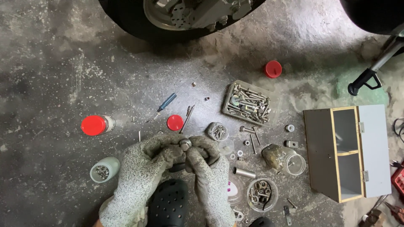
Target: The person sits on the workshop floor working on a motorcycle wheel, threading bolts into the wheel hub by hand and tightening them. They sort loose bolts, nuts and washers into jars and containers, pick up fasteners one at a time, and use a cordless electric screwdriver to drive a fastener while holding a plastic cup of hardware.
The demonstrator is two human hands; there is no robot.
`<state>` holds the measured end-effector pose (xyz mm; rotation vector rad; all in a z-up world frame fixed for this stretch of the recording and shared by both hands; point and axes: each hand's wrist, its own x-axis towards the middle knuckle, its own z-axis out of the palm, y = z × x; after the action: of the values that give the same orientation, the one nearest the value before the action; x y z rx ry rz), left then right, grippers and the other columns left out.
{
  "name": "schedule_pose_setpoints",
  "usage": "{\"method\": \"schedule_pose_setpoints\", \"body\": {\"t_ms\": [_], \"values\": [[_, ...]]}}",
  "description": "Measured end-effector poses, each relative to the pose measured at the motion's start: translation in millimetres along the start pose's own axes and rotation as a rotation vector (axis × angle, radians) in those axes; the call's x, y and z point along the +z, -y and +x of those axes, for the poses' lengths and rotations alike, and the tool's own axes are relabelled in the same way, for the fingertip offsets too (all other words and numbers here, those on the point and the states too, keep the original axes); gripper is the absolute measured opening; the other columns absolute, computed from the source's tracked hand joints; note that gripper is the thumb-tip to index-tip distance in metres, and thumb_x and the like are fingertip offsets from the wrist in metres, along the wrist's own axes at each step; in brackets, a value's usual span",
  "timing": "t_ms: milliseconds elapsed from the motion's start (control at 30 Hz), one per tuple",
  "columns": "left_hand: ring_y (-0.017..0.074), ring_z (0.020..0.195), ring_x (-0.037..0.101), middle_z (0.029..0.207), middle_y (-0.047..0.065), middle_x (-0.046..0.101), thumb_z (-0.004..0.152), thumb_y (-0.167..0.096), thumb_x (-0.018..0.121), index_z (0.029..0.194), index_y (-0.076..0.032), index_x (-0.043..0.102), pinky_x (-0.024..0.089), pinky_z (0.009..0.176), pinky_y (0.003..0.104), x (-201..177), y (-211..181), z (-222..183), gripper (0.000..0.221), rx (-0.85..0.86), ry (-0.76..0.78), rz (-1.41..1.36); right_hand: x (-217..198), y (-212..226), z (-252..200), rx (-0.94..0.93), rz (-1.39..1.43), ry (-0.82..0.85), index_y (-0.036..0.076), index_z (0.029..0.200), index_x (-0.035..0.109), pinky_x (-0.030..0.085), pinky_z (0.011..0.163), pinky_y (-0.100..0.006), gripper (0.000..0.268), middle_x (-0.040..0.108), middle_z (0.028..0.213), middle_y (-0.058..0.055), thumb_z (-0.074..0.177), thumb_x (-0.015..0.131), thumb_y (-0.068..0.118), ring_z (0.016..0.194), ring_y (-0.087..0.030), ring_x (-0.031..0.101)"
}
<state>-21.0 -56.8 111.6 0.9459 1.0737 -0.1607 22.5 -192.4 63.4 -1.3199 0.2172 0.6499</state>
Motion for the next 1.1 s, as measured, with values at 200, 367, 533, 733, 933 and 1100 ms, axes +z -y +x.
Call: {"method": "schedule_pose_setpoints", "body": {"t_ms": [200,367,533,733,933,1100], "values": [[0.0195,0.082,0.077,0.097,0.011,0.08,0.09,-0.006,0.069,0.11,-0.005,0.078,0.065,0.069,0.036,-0.4,-3.5,-4.7,0.022,0.006,-0.027,-0.03,-5.4,-2.3,-3.5,-0.044,0.163,0.107,-0.007,0.114,0.069,0.038,0.057,-0.024,0.029,0.061,0.078,-0.002,0.096,0.069,0.016,0.062,-0.009,0.047],[0.016,0.092,0.076,0.103,0.009,0.082,0.085,-0.001,0.072,0.113,-0.002,0.079,0.063,0.076,0.029,-12.1,15.8,8.2,0.029,0.264,0.062,0.053,-6.4,-2.6,-1.4,-0.015,0.262,0.183,-0.008,0.116,0.064,0.035,0.057,-0.023,0.029,0.062,0.088,-0.003,0.098,0.067,0.014,0.066,-0.007,0.044],[0.0146,0.098,0.076,0.116,-0.002,0.077,0.077,-0.026,0.081,0.12,-0.024,0.078,0.064,0.08,0.032,-14.8,-4.7,-4.8,0.043,0.586,-0.021,0.806,-7.0,-0.2,-4.2,-0.007,0.197,0.133,-0.008,0.12,0.063,0.037,0.057,-0.024,0.035,0.064,0.09,-0.004,0.094,0.065,0.014,0.066,-0.008,0.047],[0.0302,0.101,0.069,0.113,0.004,0.075,0.083,-0.031,0.073,0.12,-0.018,0.074,0.053,0.085,0.046,-24.8,10.4,-3.5,0.039,1.047,-0.067,1.016,-3.1,12.9,-13.5,0.006,-0.092,-0.037,-0.005,0.12,0.069,0.052,0.063,-0.026,0.038,0.077,0.091,-0.009,0.085,0.071,0.008,0.071,-0.012,0.065],[0.0266,0.092,0.072,0.105,0.004,0.077,0.081,-0.024,0.079,0.117,-0.018,0.073,0.057,0.076,0.038,-21.8,14.9,-11.7,0.036,1.069,-0.063,0.922,-6.4,12.3,-24.5,-0.044,-0.239,-0.165,-0.003,0.109,0.078,0.054,0.061,-0.027,0.03,0.079,0.086,-0.008,0.081,0.077,0.005,0.068,-0.013,0.066],[0.0089,0.082,0.076,0.096,0.001,0.083,0.083,-0.013,0.083,0.121,-0.015,0.077,0.062,0.069,0.025,-23.4,38.7,-6.0,0.038,0.667,0.001,0.477,-5.1,27.9,-33.7,-0.142,-0.494,-0.199,0.002,0.104,0.081,0.055,0.068,-0.024,0.03,0.078,0.087,-0.006,0.074,0.083,0.006,0.075,-0.009,0.067]]}}
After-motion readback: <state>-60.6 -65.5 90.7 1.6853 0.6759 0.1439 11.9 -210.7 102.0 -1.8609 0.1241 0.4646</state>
